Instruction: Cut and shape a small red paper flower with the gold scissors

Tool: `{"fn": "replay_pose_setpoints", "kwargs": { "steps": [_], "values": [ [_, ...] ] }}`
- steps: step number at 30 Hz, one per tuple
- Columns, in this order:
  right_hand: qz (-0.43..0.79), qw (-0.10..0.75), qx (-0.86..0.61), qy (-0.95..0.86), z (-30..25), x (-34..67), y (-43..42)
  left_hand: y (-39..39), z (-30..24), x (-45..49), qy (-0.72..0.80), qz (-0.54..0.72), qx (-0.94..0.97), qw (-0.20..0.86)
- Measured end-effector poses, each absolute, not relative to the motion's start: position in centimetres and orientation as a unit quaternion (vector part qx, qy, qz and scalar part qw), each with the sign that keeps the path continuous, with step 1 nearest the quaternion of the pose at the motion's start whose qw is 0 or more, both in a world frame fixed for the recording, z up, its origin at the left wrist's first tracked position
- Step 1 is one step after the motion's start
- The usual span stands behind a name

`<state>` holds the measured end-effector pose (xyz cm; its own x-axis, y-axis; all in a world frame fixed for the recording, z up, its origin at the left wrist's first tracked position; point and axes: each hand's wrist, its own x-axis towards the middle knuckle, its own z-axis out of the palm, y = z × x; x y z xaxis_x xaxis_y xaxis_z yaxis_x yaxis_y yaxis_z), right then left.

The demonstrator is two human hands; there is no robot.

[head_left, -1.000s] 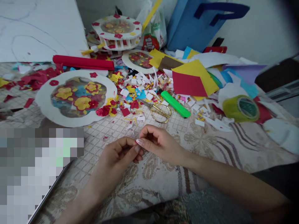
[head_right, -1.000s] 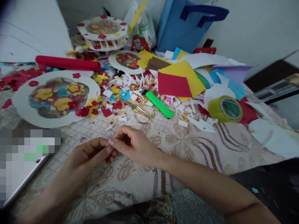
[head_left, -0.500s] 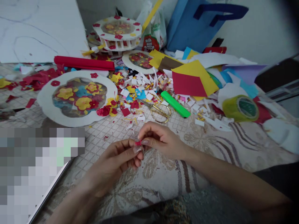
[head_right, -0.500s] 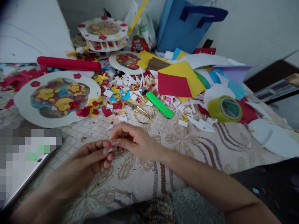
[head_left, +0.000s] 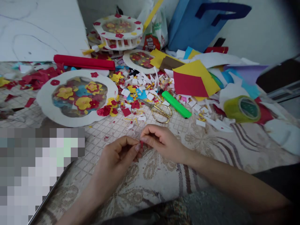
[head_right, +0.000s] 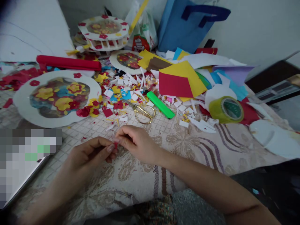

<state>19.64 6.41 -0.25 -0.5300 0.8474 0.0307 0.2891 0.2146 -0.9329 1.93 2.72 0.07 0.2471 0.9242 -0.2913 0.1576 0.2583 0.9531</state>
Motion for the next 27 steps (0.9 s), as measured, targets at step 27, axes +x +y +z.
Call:
{"fn": "replay_pose_setpoints", "kwargs": {
  "steps": [27],
  "values": [
    [0.337, 0.374, -0.261, -0.824, -0.51, 19.71, 6.40, 2.97, 0.25, 2.11, 0.480, 0.373, 0.365, 0.705]
  ]
}}
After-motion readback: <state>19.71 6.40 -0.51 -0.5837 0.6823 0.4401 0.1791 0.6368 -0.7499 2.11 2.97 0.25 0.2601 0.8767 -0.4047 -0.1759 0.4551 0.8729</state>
